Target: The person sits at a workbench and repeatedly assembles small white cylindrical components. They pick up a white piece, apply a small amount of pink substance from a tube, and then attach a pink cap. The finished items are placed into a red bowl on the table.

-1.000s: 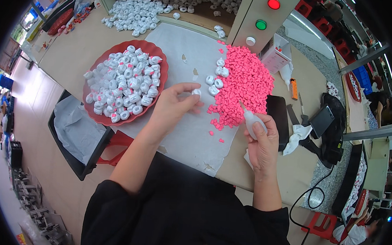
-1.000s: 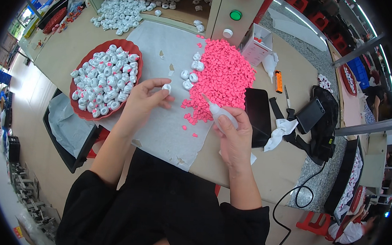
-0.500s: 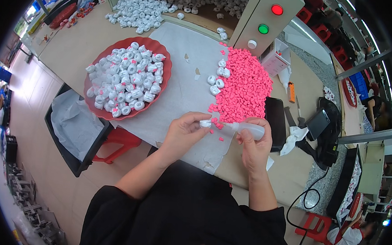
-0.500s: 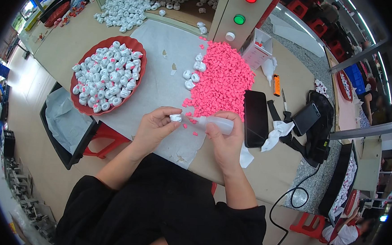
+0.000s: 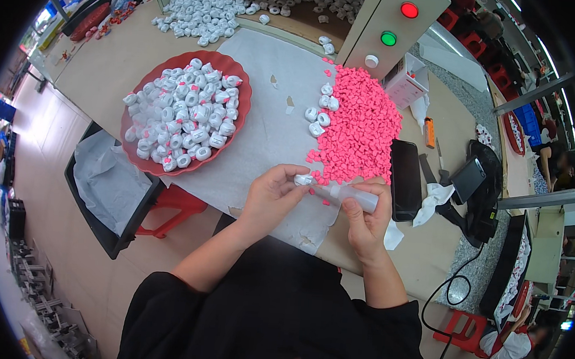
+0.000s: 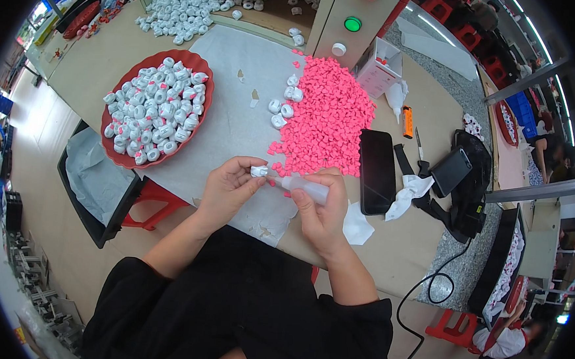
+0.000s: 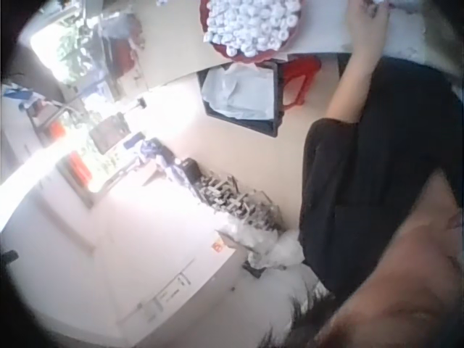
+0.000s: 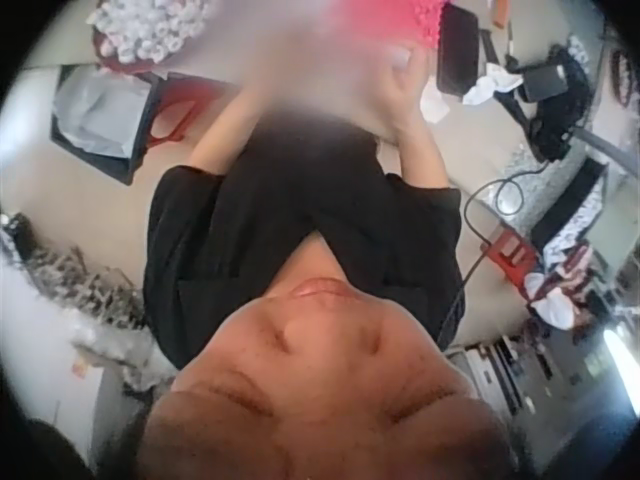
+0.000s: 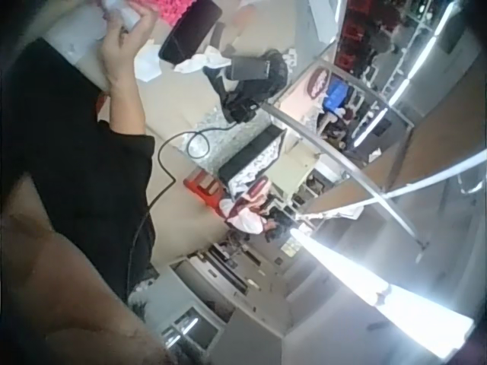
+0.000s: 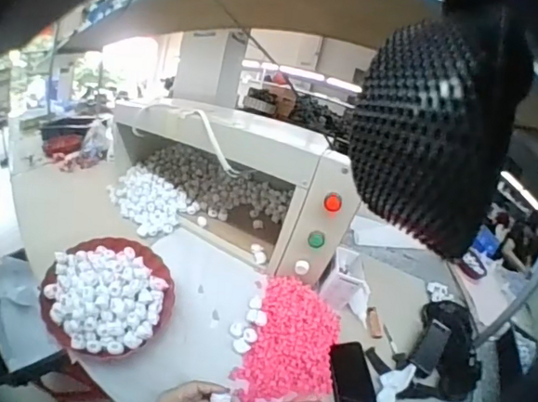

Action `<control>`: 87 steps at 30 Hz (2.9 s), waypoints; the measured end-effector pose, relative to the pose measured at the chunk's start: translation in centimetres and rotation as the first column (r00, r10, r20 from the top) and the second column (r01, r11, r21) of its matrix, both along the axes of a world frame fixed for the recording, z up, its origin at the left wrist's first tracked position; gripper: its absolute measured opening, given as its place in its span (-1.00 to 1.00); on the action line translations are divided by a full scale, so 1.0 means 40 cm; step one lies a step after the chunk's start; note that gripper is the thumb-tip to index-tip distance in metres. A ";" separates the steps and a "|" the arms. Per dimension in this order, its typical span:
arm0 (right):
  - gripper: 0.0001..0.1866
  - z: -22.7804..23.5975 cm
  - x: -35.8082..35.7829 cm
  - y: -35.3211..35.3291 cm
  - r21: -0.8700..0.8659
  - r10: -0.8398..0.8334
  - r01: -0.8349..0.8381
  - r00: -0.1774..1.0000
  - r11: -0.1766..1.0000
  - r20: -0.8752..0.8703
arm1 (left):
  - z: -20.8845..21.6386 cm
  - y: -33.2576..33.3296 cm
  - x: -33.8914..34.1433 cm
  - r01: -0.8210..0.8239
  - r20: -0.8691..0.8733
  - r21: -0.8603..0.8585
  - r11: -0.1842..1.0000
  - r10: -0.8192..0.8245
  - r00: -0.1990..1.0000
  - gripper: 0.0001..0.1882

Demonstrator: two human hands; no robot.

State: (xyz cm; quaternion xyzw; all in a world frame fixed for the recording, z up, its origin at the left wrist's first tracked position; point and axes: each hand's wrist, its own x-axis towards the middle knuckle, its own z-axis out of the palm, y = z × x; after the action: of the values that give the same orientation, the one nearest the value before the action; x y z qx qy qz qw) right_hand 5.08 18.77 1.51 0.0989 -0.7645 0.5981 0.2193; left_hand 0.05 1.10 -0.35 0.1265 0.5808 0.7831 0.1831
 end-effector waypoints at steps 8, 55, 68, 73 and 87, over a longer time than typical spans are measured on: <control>-0.76 -0.001 -0.006 0.000 0.049 0.006 -0.004 0.999 0.999 -0.043 | -0.002 0.001 -0.001 -0.012 -0.029 0.020 1.000 0.013 1.000 -0.72; -0.65 0.003 -0.007 -0.006 0.302 -0.027 0.097 0.974 0.948 -0.226 | 0.004 0.002 0.000 -0.007 0.016 0.056 0.998 0.006 1.000 -0.73; -0.67 0.008 -0.009 -0.004 0.304 -0.056 0.126 0.972 0.944 -0.230 | 0.002 0.000 -0.002 -0.012 0.007 0.040 0.999 0.012 1.000 -0.71; -0.67 0.008 -0.010 -0.002 0.293 -0.052 0.115 0.976 0.949 -0.214 | 0.005 0.000 -0.002 -0.016 0.009 0.034 0.999 0.016 1.000 -0.71; -0.69 0.002 -0.007 0.003 0.259 -0.042 0.086 0.984 0.962 -0.173 | -0.010 0.000 -0.005 -0.008 -0.005 0.037 0.999 0.008 1.000 -0.71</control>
State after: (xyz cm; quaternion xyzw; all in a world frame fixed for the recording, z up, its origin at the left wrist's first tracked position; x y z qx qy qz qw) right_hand 4.79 18.88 1.61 0.1520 -0.8196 0.4725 0.2864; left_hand -0.14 1.10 -0.74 0.1295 0.5671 0.7942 0.1759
